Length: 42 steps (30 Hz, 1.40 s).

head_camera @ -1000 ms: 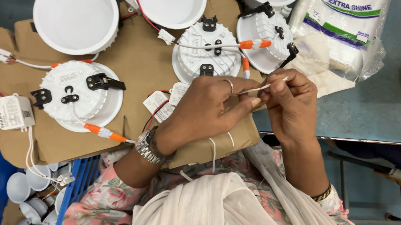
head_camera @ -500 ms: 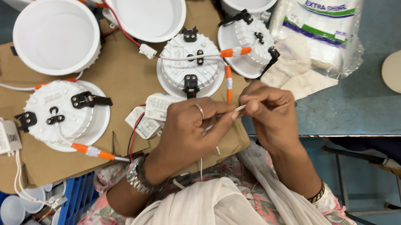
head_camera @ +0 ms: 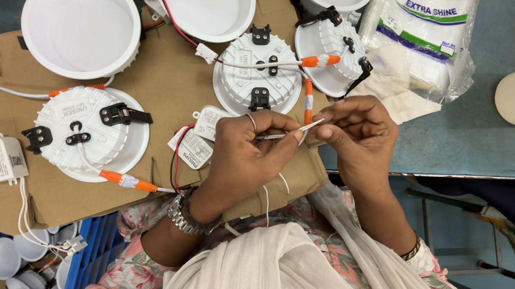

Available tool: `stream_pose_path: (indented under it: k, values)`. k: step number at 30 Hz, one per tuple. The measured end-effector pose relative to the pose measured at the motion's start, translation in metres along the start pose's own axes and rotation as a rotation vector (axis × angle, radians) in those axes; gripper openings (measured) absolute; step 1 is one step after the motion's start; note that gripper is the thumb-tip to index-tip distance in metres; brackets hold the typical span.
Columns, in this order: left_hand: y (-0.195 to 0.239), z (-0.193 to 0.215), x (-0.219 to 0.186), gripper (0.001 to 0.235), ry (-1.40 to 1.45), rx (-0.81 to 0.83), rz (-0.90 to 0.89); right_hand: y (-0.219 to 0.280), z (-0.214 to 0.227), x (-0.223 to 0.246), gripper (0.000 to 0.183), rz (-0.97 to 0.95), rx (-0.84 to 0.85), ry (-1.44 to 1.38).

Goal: The person is assembling light fixtures by connecting electrical wires from LED housings to plastic connectors and electronic drivers.

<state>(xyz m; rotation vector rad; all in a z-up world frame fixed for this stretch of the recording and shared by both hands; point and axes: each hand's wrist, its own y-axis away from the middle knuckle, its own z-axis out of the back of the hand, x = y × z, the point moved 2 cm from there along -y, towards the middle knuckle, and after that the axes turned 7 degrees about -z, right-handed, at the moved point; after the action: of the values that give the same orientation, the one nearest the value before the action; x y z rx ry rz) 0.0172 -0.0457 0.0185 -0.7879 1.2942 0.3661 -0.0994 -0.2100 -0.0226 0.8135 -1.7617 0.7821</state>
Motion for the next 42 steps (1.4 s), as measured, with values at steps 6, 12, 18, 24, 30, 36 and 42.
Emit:
stream_pose_path:
  k: [6,12,18,24,30,36,42]
  values:
    - [-0.0005,0.0021,0.0031,0.007,-0.007,0.016,0.028,0.0035,0.0079,-0.0045,0.026,0.010,-0.020,0.165]
    - [-0.0018,0.0013,0.0065,0.009,0.030,0.020,0.013,0.0033,0.0086,-0.0036,0.027,0.068,0.010,0.221]
    - [-0.0016,0.0006,0.0071,0.015,0.026,0.020,0.025,-0.0002,0.0045,-0.0052,0.029,-0.051,-0.049,0.139]
    - [0.0008,-0.0010,0.0074,0.006,0.050,0.034,0.023,-0.0010,0.0052,-0.0057,0.020,-0.088,-0.063,0.149]
    - [0.0026,0.0003,0.0076,0.007,0.014,0.044,-0.003,-0.0004,0.0053,-0.0042,0.018,0.028,-0.010,0.176]
    - [0.0024,0.0002,0.0085,0.008,0.048,0.034,0.007,0.0011,0.0049,-0.0033,0.013,0.134,0.021,0.307]
    - [0.0019,0.0025,0.0094,0.008,0.033,0.026,0.005,0.0031,0.0004,-0.0027,0.011,0.275,0.055,0.473]
